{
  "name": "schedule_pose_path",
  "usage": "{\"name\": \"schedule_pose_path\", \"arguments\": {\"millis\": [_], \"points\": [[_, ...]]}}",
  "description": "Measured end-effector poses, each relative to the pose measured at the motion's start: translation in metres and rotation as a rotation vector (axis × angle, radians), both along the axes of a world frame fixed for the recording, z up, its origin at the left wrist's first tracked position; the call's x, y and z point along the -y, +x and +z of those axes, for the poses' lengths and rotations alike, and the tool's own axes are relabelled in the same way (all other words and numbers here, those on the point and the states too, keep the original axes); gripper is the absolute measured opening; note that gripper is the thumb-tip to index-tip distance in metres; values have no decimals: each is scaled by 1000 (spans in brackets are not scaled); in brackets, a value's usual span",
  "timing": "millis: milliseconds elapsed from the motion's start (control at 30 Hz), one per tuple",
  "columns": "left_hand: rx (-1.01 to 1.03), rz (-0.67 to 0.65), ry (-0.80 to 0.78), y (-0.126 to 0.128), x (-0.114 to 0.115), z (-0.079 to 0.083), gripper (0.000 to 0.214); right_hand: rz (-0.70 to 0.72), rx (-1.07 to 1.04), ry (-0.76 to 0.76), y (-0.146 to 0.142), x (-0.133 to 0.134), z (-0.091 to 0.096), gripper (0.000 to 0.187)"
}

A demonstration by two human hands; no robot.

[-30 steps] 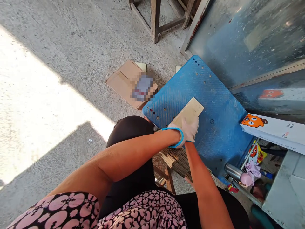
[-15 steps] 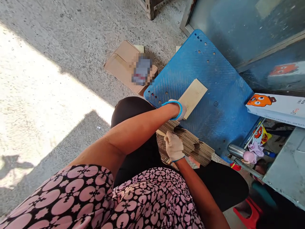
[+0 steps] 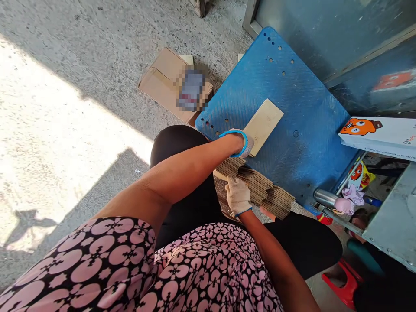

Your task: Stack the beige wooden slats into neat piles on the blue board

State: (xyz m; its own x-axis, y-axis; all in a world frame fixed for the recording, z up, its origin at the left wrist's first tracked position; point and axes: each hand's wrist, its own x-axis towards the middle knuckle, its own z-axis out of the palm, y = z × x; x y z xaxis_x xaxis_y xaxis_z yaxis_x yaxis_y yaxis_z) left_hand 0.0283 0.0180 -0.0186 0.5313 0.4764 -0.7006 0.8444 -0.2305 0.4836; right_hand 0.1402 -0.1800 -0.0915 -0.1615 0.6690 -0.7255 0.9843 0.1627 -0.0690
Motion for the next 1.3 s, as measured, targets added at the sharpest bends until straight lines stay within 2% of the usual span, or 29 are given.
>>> {"name": "schedule_pose_path", "arguments": {"millis": [100, 200, 333, 467, 567, 767, 933, 1000, 1100, 1200, 1300], "points": [[-109, -68, -73, 1, 0, 4, 35, -1, -9, -9, 0, 0, -1, 42], [-118, -51, -92, 1, 0, 4, 35, -8, -14, -20, 1, 1, -3, 42], [-75, -38, -60, 3, 0, -4, 38, -31, -16, -24, 1, 5, -8, 46], [-69, -153, -13, 4, 1, -7, 39, -82, -26, 6, 0, 13, -12, 56], [-79, -182, 1, 4, 1, -5, 38, -88, -23, 9, -1, 17, -15, 58], [-71, -197, 22, 3, 1, -5, 38, -22, -73, -43, -5, 18, -20, 36], [-61, -128, 9, 2, 1, -8, 44, 167, -141, -115, -7, 17, -25, 23], [-71, -90, -13, 2, 1, -9, 41, 175, -131, -110, -8, 13, -26, 22], [-75, -74, -28, 1, 1, -11, 38, 131, -97, -104, -9, 5, -23, 23], [-76, -163, -5, 1, 0, -12, 36, 59, -74, -94, -2, -5, -11, 25], [-86, -240, 14, 0, -1, -10, 35, -72, -129, -94, 16, -14, 8, 21]]}}
